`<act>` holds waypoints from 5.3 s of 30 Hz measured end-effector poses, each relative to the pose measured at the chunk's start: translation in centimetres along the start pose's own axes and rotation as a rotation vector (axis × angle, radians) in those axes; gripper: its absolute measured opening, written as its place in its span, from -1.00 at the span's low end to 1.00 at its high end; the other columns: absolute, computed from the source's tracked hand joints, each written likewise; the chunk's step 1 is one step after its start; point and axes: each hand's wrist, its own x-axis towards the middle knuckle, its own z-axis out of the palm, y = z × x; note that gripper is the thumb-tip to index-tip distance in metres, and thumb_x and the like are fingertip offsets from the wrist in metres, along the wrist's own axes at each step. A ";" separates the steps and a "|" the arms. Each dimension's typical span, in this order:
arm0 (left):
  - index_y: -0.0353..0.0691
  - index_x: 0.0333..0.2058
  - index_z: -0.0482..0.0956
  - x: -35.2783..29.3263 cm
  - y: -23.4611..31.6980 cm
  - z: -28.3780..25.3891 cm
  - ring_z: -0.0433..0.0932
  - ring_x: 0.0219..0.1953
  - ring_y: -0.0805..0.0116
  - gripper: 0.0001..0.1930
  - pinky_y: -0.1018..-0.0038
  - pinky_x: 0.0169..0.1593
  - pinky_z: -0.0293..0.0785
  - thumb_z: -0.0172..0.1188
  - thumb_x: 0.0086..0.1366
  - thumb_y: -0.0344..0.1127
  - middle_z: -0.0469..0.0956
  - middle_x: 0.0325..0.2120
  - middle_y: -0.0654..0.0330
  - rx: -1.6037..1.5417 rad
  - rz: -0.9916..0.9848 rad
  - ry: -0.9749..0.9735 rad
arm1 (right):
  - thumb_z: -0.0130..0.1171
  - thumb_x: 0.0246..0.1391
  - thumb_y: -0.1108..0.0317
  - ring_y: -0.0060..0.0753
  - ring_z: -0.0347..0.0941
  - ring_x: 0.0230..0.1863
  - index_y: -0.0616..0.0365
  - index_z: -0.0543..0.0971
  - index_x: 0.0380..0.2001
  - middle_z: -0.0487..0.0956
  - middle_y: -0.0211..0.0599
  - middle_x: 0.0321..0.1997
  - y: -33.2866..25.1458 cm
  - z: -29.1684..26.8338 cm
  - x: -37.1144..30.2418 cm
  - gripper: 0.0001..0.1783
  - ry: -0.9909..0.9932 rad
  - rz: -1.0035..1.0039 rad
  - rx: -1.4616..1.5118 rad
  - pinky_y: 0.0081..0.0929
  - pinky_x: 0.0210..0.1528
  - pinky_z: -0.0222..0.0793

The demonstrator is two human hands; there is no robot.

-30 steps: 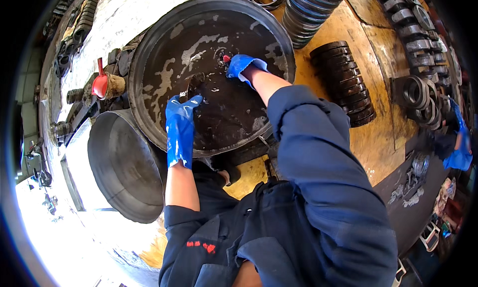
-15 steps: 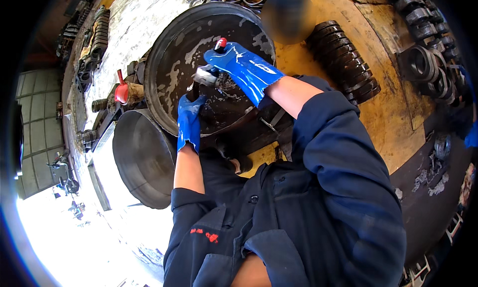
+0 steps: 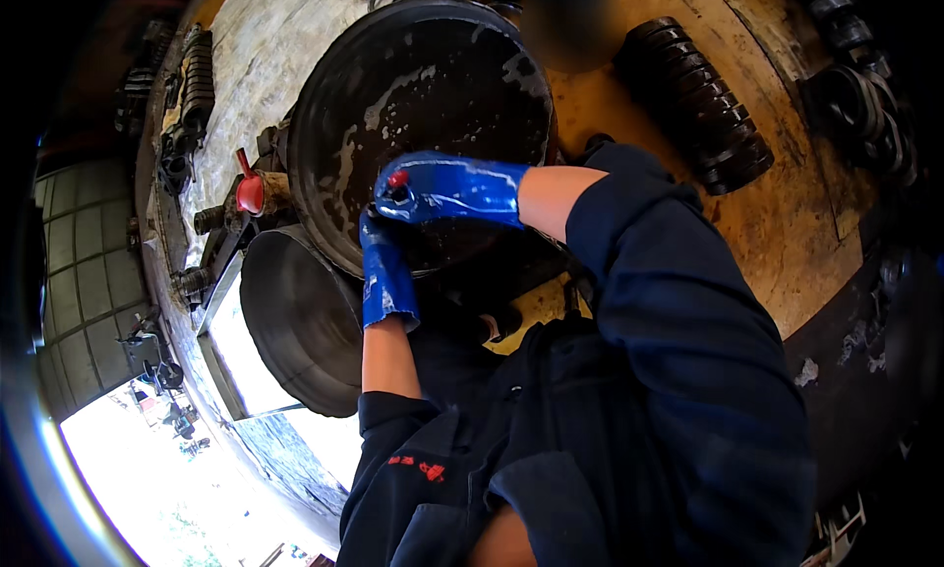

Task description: The person scrubs a small metal part with a red-handled brush inside a large black basin filled with dark liquid. The person repeatedly dips the part into the liquid and scrubs it thoroughly. The person then lifts the part out of the basin and places it on a nearby surface.

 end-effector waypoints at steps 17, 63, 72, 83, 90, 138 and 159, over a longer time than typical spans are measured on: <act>-0.41 0.18 0.49 -3.6 6.8 0.1 0.66 -0.09 0.28 -0.42 0.40 0.01 0.60 0.48 0.20 -0.47 0.66 -0.02 0.06 -0.052 -0.072 0.129 | 0.18 0.23 0.26 -0.63 0.47 -0.39 0.11 0.66 -0.42 0.57 -0.49 -0.50 9.6 3.0 7.4 -0.80 0.725 0.489 0.933 -0.54 -0.29 0.36; -0.45 0.06 0.57 -1.7 6.3 -0.9 0.67 -0.26 0.27 -0.51 0.41 -0.13 0.61 0.46 0.15 -0.48 0.70 -0.19 0.08 0.022 -0.146 0.167 | 0.13 0.29 0.11 -0.41 0.61 -0.30 0.11 0.69 -0.34 0.68 -0.30 -0.41 7.9 2.2 7.2 -0.68 0.270 0.569 0.311 -0.42 -0.08 0.49; -0.41 0.15 0.49 -2.4 6.0 -0.9 0.66 -0.25 0.22 -0.54 0.40 -0.11 0.62 0.30 0.40 -0.26 0.69 -0.17 0.03 -0.226 -0.254 0.230 | 0.18 0.22 0.07 -0.45 0.56 -0.32 0.19 0.70 -0.26 0.67 -0.27 -0.39 9.6 1.3 3.3 -0.62 0.401 0.713 0.311 -0.35 -0.17 0.47; -0.24 0.11 0.59 0.3 5.7 -0.6 0.58 0.01 0.17 -0.35 0.28 0.15 0.51 0.11 0.43 0.28 0.62 0.01 0.08 -0.512 -0.280 0.498 | 0.20 0.18 0.14 -0.42 0.47 -0.39 0.18 0.65 -0.35 0.62 -0.23 -0.44 -3.5 -0.3 3.4 -0.70 0.175 0.841 0.842 -0.35 -0.23 0.39; -0.16 0.04 0.57 2.7 2.6 -2.5 0.58 -0.25 0.16 -0.47 0.14 -0.09 0.59 -0.05 0.52 0.19 0.60 -0.24 0.07 -0.850 -0.407 0.360 | 0.16 0.12 0.03 -0.29 0.42 -0.54 0.23 0.62 -0.45 0.52 -0.16 -0.61 0.9 2.2 -1.5 -0.58 0.000 0.691 0.374 -0.22 -0.39 0.31; -0.16 0.19 0.50 0.3 5.7 -0.3 0.60 -0.04 0.14 -0.50 0.25 0.06 0.57 -0.03 0.56 0.10 0.63 -0.08 0.10 -0.741 -0.374 0.325 | 0.14 0.20 0.03 -0.36 0.54 -0.34 0.21 0.68 -0.31 0.64 -0.24 -0.42 2.6 1.0 -2.4 -0.59 -0.020 0.715 0.473 -0.34 -0.19 0.41; -0.36 0.26 0.42 -0.5 6.6 1.2 0.58 0.03 0.27 -0.57 0.41 0.11 0.50 0.03 0.56 -0.22 0.60 0.06 0.02 -0.188 -0.175 0.154 | 0.12 0.21 0.10 -0.40 0.65 -0.32 0.06 0.71 -0.46 0.70 -0.31 -0.46 13.0 3.8 10.8 -0.67 0.299 0.631 0.228 -0.40 -0.21 0.50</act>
